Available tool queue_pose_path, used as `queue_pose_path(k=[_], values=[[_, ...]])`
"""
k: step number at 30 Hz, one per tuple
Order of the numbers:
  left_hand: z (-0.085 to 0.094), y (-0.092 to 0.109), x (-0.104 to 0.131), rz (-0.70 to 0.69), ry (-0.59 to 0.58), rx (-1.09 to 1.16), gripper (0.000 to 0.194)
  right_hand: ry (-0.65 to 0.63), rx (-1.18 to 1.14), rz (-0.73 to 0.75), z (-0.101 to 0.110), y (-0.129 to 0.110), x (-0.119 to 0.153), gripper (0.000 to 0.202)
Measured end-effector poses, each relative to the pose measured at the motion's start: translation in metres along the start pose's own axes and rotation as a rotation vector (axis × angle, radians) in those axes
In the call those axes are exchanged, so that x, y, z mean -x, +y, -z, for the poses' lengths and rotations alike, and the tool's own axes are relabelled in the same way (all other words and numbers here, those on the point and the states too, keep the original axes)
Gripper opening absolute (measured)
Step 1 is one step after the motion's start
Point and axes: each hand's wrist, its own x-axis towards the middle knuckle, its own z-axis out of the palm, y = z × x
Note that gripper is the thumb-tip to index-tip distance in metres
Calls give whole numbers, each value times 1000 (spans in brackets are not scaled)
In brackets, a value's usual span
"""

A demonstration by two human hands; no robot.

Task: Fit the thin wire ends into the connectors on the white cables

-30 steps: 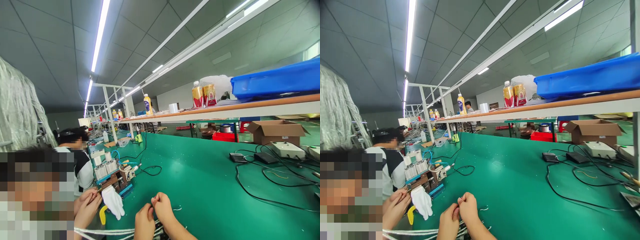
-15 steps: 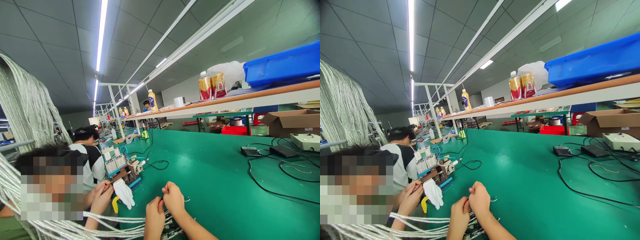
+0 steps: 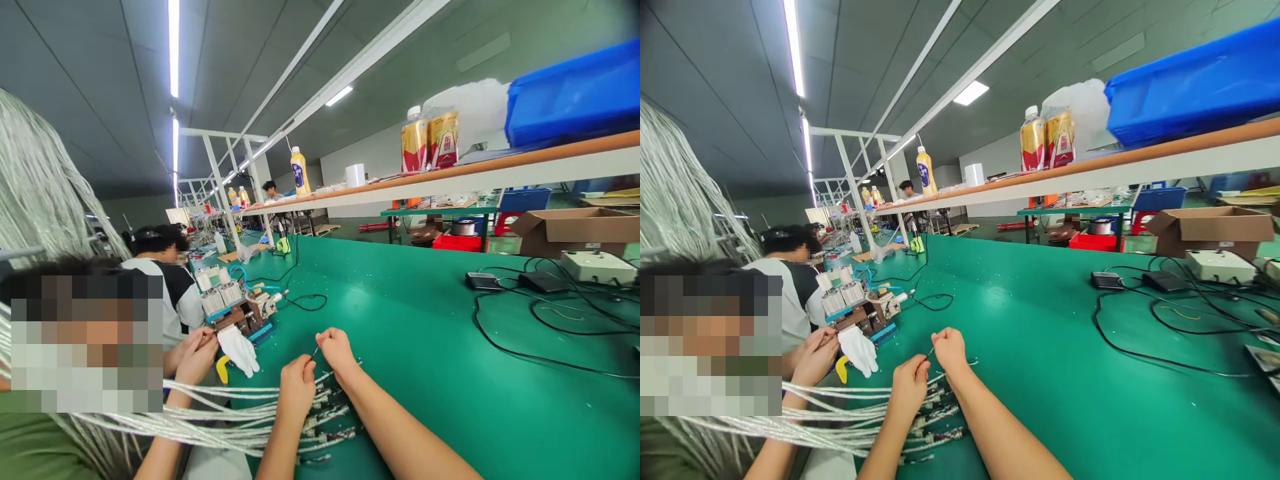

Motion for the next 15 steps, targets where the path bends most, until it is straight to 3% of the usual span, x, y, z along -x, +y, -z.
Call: queue_pose_path(k=[4, 15], values=[[2, -5, 1, 52, -38, 28, 26, -33, 74, 119, 2, 9, -4, 19], [5, -5, 1, 90, -50, 59, 27, -187, 14, 88, 9, 15, -9, 23]])
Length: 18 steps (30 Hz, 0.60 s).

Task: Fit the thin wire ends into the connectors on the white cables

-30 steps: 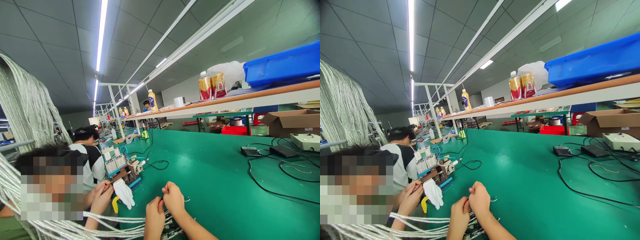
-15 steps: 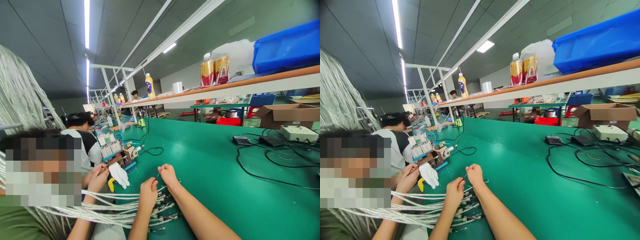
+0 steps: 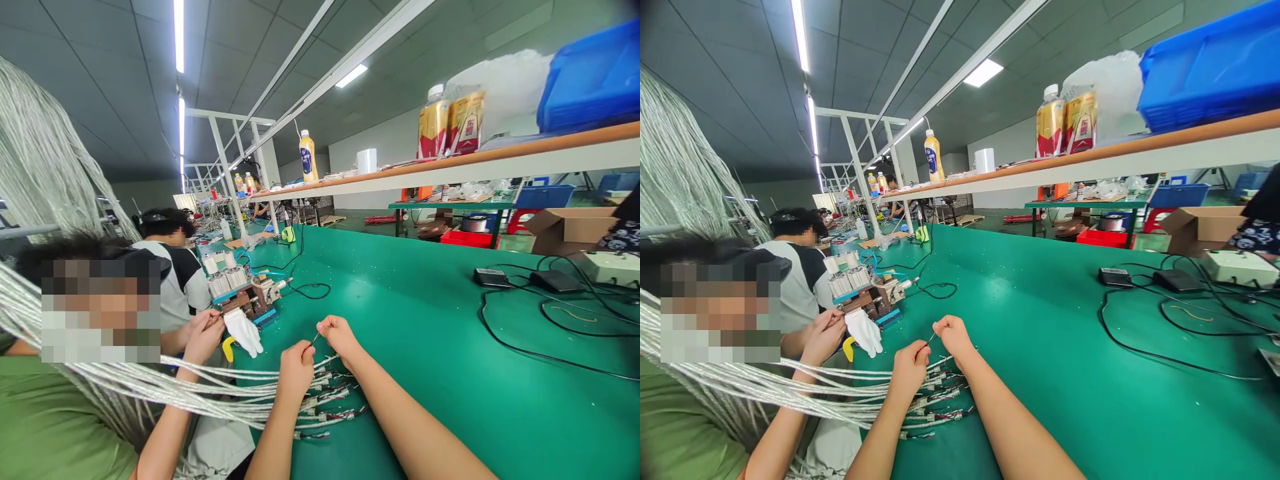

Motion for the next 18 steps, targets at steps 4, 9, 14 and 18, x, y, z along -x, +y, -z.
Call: queue_pose_path(k=[4, 9, 14, 18], values=[[-1, 0, -1, -17, -21, -20, 27, -17, -39, -16, 4, 3, 3, 30], [-3, -4, -3, -9, -20, -31, 27, 20, -96, -22, 7, 1, -5, 38], [-3, -6, -1, 25, -11, -22, 25, 54, -150, 26, 26, -7, -13, 49], [-2, -6, -2, 34, 15, -12, 27, -45, -107, 71, 32, -9, -8, 54]])
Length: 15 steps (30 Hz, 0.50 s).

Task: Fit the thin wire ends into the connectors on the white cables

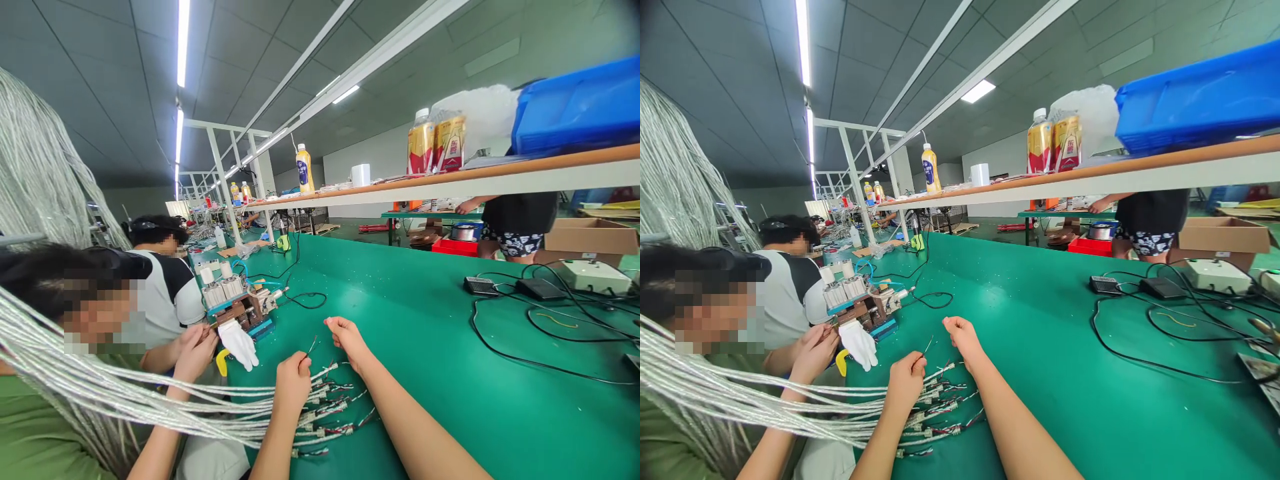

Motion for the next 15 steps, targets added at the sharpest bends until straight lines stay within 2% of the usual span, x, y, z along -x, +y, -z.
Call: queue_pose_path(k=[3, 7, 15], values=[[1, 1, -1, 4, 20, 13, 28, -100, 70, 60, -5, 3, 4, 51], [2, 1, -2, 12, 36, 24, 26, -182, 148, 125, -14, 9, 7, 37], [5, 2, -2, 2, 67, 37, 26, -179, 187, 163, -23, 5, 8, 24]])
